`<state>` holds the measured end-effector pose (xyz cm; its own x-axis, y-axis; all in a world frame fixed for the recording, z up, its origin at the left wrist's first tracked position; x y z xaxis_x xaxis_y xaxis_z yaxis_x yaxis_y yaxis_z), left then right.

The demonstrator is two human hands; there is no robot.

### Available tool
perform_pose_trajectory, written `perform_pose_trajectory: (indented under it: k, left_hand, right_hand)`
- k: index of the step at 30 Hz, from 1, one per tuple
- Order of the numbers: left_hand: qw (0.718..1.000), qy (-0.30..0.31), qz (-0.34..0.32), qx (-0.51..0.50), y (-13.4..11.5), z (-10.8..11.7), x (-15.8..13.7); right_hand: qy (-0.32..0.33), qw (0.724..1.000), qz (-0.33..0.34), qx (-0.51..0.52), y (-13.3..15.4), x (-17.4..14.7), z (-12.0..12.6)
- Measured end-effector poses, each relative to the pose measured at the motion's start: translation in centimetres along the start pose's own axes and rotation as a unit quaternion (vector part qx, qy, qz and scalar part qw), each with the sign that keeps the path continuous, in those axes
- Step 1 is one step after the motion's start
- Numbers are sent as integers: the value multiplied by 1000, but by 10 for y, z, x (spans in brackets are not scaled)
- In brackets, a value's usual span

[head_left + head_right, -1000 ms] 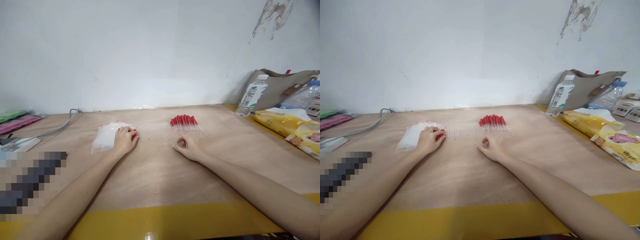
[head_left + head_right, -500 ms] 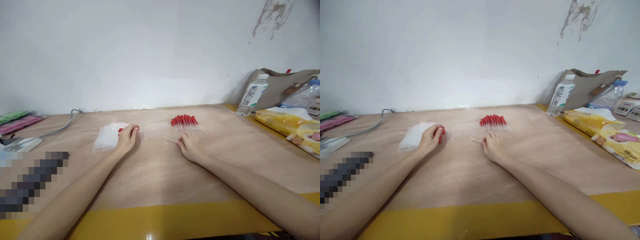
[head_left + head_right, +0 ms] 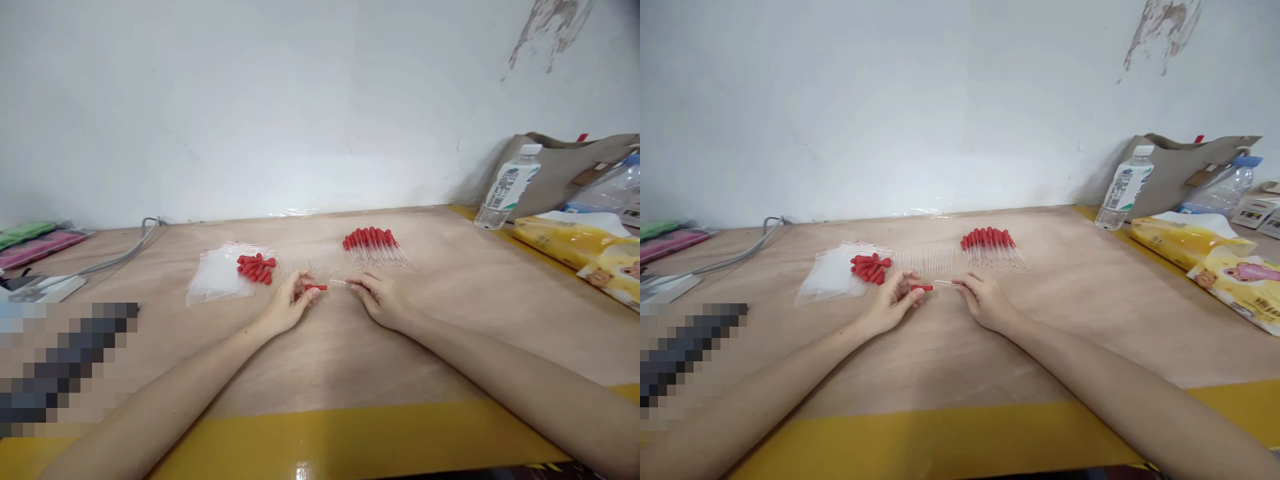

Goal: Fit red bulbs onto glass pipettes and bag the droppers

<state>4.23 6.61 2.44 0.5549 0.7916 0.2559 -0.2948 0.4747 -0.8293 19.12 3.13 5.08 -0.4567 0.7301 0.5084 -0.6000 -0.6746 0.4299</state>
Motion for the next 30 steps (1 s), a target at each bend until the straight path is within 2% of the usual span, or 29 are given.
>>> perform_pose_trajectory:
  k: [6, 10, 16, 24, 30]
  left_hand:
    - [1000, 6, 13, -19, -4, 1, 2]
    - [999, 18, 3, -32, -8, -5, 2]
    - [997, 42, 12, -71, 1, -16, 3]
    - [994, 49, 25, -90, 6, -19, 0]
    - [992, 107, 32, -58, 4, -29, -5]
  right_hand:
    - [-22, 999, 9, 29, 8, -4, 3]
    - [-7, 999, 9, 31, 9, -4, -2]
    - [7, 999, 38, 27, 14, -4, -7]
    - [56, 991, 47, 109, 4, -2, -19]
    - [113, 984, 45, 129, -3, -1, -26]
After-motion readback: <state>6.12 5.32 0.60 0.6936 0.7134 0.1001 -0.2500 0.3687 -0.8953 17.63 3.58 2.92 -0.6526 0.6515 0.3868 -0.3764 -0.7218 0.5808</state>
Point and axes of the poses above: each hand's wrist, its own x-axis towards the middle knuckle, its own z-axis out of the back of the hand, y = z × x, the point moved 10 cm from there along x, towards the middle knuckle, and after that the axes turned 11 degrees about y, right-handed, at the moved point
